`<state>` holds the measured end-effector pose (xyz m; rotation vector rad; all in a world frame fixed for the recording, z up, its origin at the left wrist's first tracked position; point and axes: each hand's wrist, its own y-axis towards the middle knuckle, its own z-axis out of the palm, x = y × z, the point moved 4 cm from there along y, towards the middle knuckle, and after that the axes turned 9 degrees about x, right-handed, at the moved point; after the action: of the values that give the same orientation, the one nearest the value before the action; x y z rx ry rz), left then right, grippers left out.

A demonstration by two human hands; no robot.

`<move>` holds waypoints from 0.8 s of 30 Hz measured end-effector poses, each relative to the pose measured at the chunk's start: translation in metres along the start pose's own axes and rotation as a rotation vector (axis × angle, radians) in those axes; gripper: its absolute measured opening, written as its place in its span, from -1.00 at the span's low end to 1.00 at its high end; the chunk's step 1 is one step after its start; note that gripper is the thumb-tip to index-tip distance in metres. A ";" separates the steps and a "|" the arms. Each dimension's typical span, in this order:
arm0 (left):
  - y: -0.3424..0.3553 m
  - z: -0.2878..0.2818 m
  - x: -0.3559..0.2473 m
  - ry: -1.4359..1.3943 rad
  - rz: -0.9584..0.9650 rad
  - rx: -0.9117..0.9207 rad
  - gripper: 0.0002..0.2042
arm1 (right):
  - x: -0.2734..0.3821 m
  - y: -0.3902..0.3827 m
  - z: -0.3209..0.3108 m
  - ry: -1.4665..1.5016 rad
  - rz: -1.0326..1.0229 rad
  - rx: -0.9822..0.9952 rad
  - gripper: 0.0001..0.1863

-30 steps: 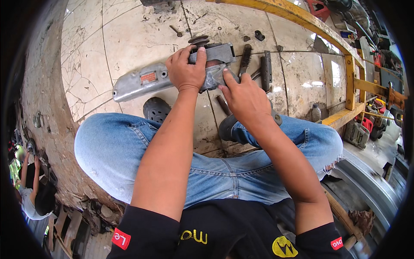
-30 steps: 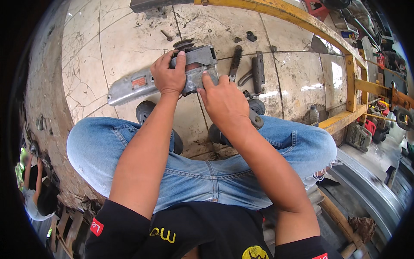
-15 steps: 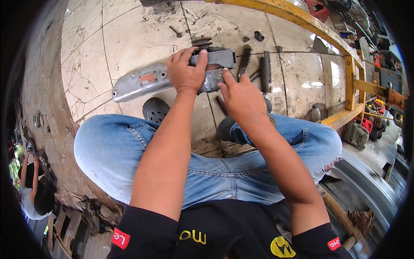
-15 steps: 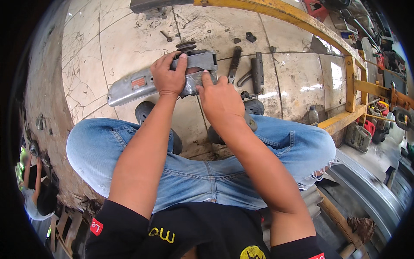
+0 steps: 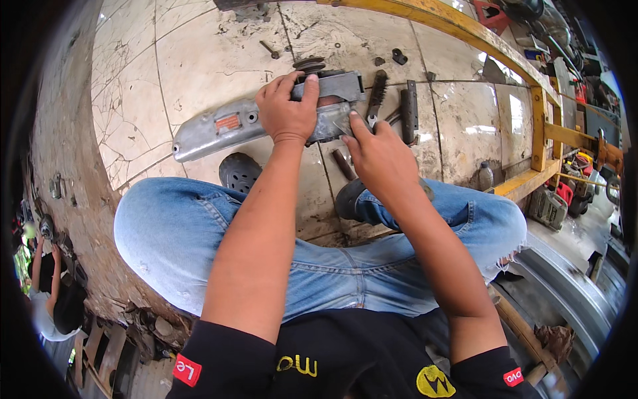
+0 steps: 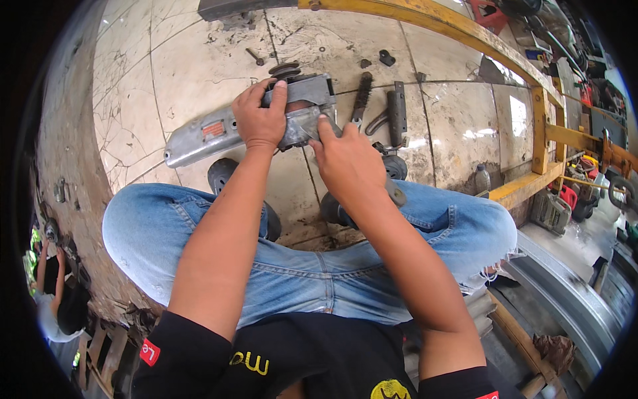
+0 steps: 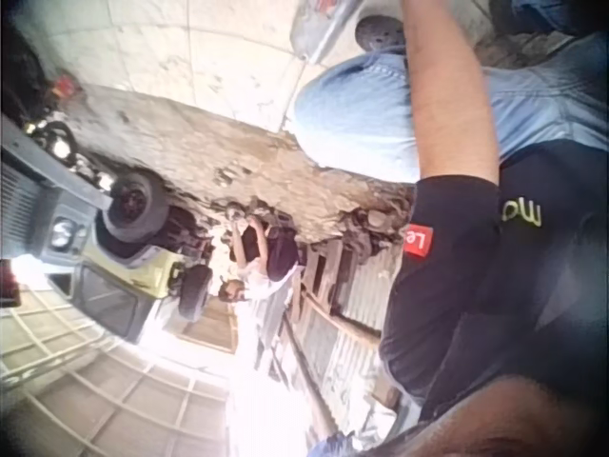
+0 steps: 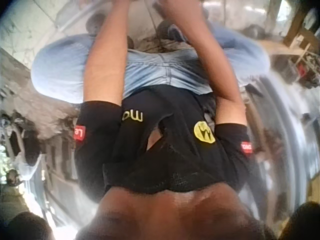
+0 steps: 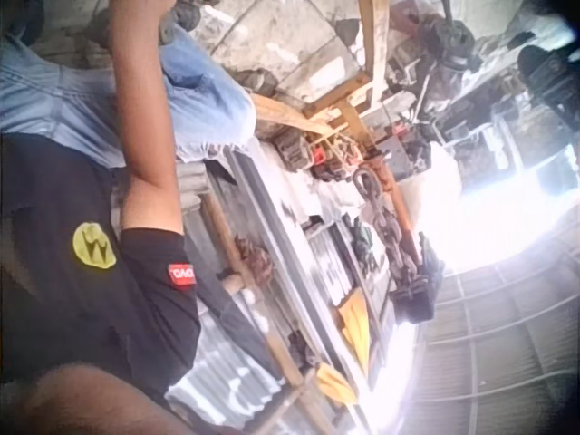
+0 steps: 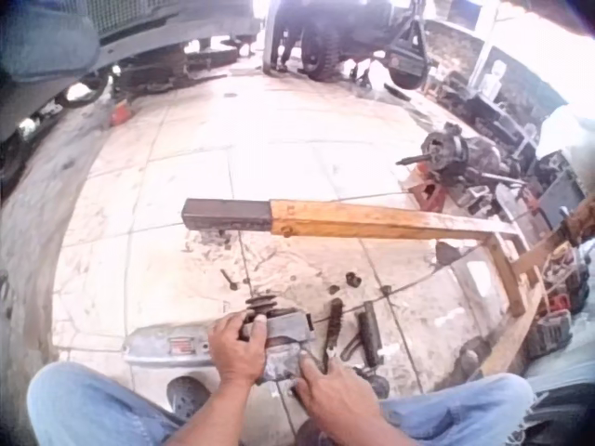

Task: The person sits on the floor and uses a wire brush and a wrench to clean and adjust a metallic mechanical part. The person repeatedly scrubs the surface and rotates the part to access different areas.

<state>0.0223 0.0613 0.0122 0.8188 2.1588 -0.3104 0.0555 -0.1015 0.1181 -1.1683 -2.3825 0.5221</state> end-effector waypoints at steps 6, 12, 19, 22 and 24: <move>0.002 0.001 0.001 0.014 0.041 -0.021 -0.67 | -0.001 -0.007 0.003 0.024 -0.008 0.040 -0.49; 0.004 0.001 0.004 0.022 0.060 -0.026 -0.68 | 0.006 0.009 0.004 0.024 -0.051 -0.053 -0.50; 0.007 0.005 0.009 -0.001 0.009 0.017 -0.64 | 0.000 0.003 0.005 0.058 -0.040 -0.035 -0.52; 0.006 0.005 0.011 0.003 0.018 0.016 -0.63 | -0.004 0.010 0.006 0.079 -0.044 -0.041 -0.50; 0.006 0.005 0.010 -0.011 0.024 0.031 -0.63 | -0.012 0.005 0.005 0.122 -0.041 0.021 -0.48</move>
<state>0.0247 0.0679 0.0015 0.8575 2.1369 -0.3358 0.0626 -0.1088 0.1085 -1.1071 -2.2864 0.4486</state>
